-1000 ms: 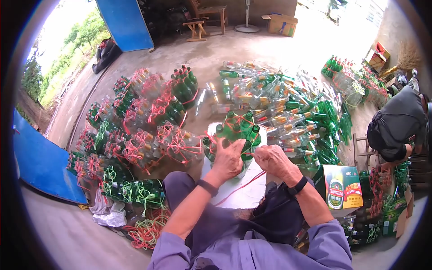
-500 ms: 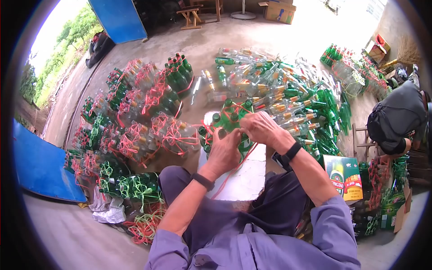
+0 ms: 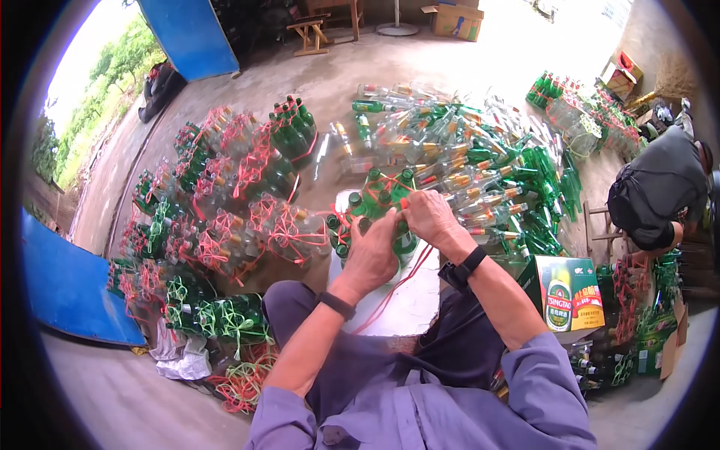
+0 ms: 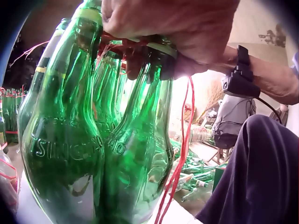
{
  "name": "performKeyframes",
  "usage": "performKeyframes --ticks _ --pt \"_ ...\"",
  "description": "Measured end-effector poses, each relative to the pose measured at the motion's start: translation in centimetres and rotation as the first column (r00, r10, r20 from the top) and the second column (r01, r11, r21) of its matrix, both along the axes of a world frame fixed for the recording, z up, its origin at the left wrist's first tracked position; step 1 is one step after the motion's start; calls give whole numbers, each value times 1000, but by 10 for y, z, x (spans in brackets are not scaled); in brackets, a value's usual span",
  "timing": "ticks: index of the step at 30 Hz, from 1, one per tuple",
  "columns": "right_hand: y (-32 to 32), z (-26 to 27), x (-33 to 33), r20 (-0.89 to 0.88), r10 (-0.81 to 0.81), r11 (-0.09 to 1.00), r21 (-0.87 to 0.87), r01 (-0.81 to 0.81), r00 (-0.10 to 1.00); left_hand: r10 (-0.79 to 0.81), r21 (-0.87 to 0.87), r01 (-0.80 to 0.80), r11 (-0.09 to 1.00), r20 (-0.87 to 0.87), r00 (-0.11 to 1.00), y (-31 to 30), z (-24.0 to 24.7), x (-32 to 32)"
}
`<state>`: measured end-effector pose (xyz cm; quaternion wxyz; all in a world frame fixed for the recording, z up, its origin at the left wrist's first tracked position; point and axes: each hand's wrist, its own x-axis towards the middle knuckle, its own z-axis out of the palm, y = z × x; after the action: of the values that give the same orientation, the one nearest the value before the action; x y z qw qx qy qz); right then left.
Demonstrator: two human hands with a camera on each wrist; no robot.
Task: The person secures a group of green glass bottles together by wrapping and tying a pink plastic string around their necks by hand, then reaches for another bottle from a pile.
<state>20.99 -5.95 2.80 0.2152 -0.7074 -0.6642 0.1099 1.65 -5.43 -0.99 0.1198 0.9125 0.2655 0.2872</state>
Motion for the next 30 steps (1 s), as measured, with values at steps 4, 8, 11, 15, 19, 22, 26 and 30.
performKeyframes --ticks 4,8,11,15,19,22,26,30 --pt "-3 6 0 -17 -88 995 -57 87 996 3 30 -4 1000 17 1000 -3 4 -1" --pt "-7 10 -3 -21 -165 980 -119 161 986 -8 6 7 1000 12 1000 -4 2 -1" --pt "-9 7 -4 -59 -157 985 -78 152 986 33 2 -33 999 9 999 -4 4 0" --pt "-11 -3 0 -105 -138 990 -18 137 985 -10 -2 10 1000 20 1000 -3 8 -1" --pt "-19 -2 5 -213 -163 986 3 167 963 -19 -126 23 992 35 999 -3 5 -2" --pt "-24 -4 16 -288 -173 984 -4 180 942 -18 -142 24 990 43 999 -4 8 -3" --pt "-28 -19 31 -313 -194 981 -68 181 930 1 -101 -2 995 -12 1000 -2 8 -2" --pt "-30 -40 36 -340 -152 985 23 169 928 10 -137 -14 990 -31 999 -3 11 -1"
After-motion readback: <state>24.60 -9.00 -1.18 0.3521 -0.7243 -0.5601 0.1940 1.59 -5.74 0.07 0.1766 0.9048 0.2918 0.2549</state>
